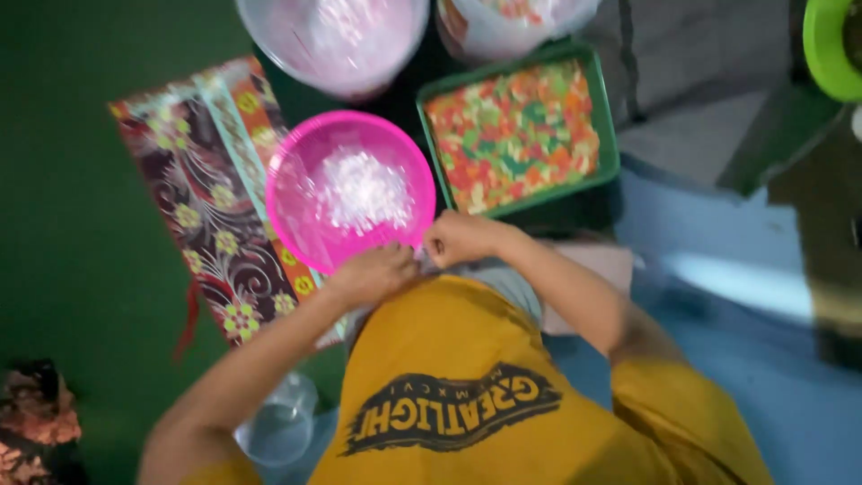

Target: Packaging small snack pieces into individual plastic bags

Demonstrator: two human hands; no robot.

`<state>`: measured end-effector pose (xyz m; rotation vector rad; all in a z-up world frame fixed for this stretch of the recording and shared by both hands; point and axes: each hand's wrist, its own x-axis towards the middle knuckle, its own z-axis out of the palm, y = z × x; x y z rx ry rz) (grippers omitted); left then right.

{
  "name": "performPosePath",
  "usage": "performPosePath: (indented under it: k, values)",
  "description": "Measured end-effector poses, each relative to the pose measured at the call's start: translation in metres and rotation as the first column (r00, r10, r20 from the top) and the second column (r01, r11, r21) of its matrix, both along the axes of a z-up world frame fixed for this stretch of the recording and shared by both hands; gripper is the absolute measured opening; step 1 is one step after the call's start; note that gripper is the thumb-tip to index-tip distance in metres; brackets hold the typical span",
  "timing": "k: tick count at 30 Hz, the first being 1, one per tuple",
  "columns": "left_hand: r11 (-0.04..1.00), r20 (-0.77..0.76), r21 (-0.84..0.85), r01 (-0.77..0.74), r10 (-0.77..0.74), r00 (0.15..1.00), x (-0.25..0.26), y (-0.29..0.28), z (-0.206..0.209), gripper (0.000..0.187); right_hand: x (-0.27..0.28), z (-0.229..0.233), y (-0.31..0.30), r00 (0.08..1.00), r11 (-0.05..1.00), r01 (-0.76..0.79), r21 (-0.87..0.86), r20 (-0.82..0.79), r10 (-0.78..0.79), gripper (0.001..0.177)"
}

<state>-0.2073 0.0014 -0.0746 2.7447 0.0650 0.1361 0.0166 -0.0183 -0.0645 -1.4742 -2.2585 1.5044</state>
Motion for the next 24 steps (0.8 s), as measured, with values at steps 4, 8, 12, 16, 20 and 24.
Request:
performPosePath:
  k: [4, 8, 12, 16, 20, 24]
  values:
    - [0.989, 0.041, -0.150, 0.008, -0.002, 0.999, 0.005, 0.011, -0.009, 0.014, 0.016, 0.021, 0.005, 0.991, 0.988, 0.082, -0.130, -0.094, -0.095, 0.012]
    - [0.830, 0.097, -0.095, -0.549, 0.556, 0.825, 0.034, 0.025, 0.016, 0.006, 0.084, -0.004, 0.027, 0.897, 0.887, 0.442, 0.138, -0.060, -0.438, 0.016]
    - [0.609, 0.244, -0.458, -0.648, 0.786, 0.568, 0.065, 0.027, 0.064, 0.007, 0.114, 0.006, 0.060, 0.697, 0.773, 0.567, 0.285, 0.334, -0.634, 0.052]
    - [0.612, 0.207, -0.480, -0.629, 0.775, 0.597, 0.083, 0.013, 0.058, 0.006, 0.101, 0.001, 0.071, 0.652, 0.815, 0.496, 0.298, 0.492, -0.577, 0.082]
    - [0.618, 0.175, -0.495, -0.610, 0.759, 0.627, 0.082, 0.008, 0.057, 0.005, 0.098, -0.040, 0.062, 0.780, 0.805, 0.295, 0.514, 0.358, -0.514, 0.029]
    - [0.542, 0.146, -0.451, -0.709, 0.828, 0.541, 0.079, 0.005, 0.036, 0.004, 0.107, -0.088, 0.050, 0.802, 0.628, 0.349, 0.695, 0.125, -0.584, 0.016]
